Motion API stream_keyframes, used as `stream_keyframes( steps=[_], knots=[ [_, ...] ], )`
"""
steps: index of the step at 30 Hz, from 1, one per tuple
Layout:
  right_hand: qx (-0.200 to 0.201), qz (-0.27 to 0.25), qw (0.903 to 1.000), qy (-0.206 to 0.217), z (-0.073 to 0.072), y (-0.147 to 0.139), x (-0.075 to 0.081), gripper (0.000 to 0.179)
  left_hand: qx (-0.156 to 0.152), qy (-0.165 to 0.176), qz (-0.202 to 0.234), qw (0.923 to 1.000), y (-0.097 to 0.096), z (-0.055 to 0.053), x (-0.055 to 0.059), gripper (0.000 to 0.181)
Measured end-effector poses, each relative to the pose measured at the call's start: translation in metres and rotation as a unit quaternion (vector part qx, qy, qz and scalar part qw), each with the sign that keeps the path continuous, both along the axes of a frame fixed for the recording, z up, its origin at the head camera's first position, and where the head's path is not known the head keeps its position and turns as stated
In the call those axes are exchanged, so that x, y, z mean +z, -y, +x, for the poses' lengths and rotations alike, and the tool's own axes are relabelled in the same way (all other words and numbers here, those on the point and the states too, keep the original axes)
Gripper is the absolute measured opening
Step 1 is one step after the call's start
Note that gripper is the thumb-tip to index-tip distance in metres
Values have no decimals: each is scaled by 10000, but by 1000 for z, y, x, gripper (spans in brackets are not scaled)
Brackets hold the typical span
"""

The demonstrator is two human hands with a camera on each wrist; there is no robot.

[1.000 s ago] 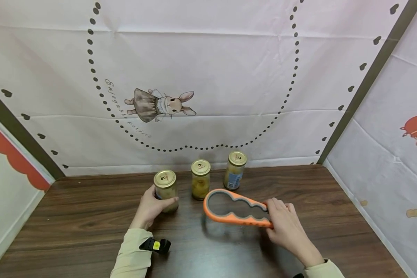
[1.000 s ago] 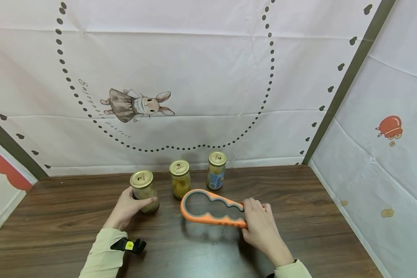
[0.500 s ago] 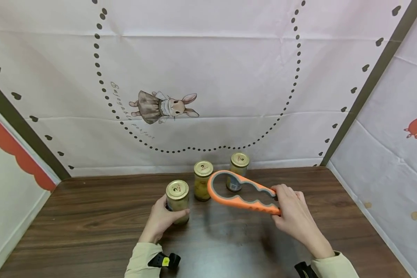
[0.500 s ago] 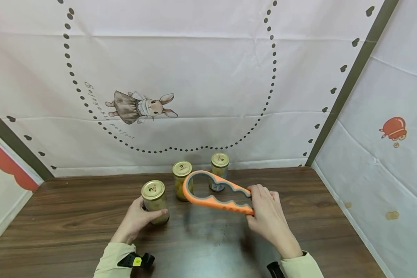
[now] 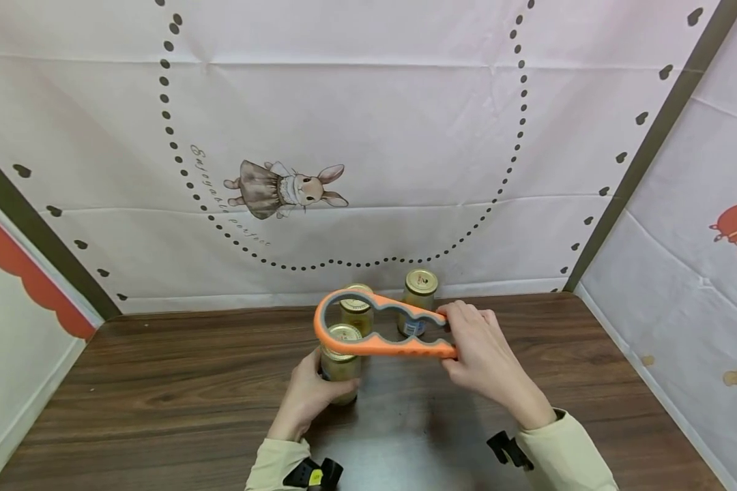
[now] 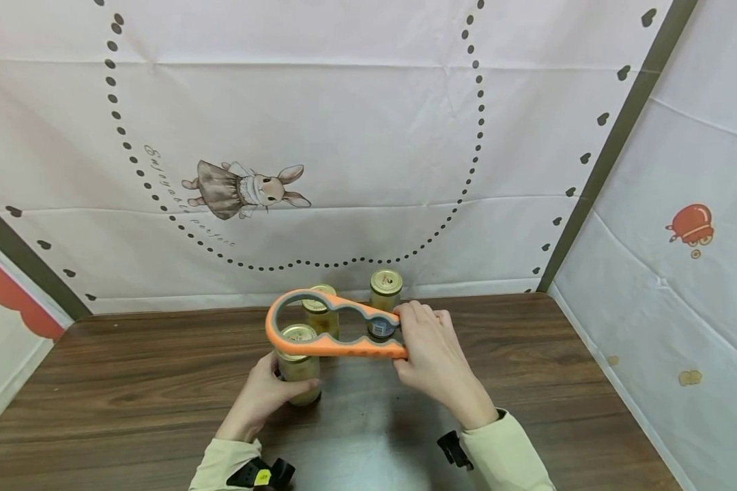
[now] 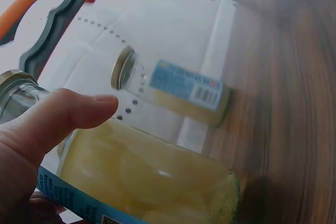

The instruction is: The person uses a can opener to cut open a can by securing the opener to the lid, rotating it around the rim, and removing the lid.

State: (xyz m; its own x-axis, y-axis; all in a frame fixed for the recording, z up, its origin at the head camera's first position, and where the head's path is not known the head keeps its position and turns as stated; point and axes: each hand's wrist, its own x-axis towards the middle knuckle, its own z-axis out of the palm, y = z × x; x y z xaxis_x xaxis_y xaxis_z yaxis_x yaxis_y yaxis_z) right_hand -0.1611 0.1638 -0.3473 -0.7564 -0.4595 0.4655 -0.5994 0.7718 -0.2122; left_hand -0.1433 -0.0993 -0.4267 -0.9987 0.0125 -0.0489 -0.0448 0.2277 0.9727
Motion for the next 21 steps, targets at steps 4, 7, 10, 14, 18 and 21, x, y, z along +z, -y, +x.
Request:
stream_keyframes(
  steps=[4, 7, 10, 14, 18, 21],
  knots=[
    [171, 40, 9998, -44, 0, 8, 4, 51, -23, -84, -57, 9999, -8, 3, 2, 58],
    [275, 53, 9996, -44, -1, 13, 6, 50, -34, -186, 14, 9998, -14, 4, 2, 59],
    [359, 54, 9993, 16, -1, 17, 6, 49, -74, -341, 114, 9993, -19, 4, 2, 57],
    [481, 4, 9987, 177, -2, 22, 5, 48, -126, -531, 187, 9983, -25, 3, 0, 56],
    [535, 27, 9983, 208, -2, 25, 3, 45, -147, -590, 310, 9977, -30, 3, -1, 57],
    [484, 136, 9986, 166, -1, 26, 2, 43, -127, -525, 466, 9975, -33, 3, -1, 58]
  ],
)
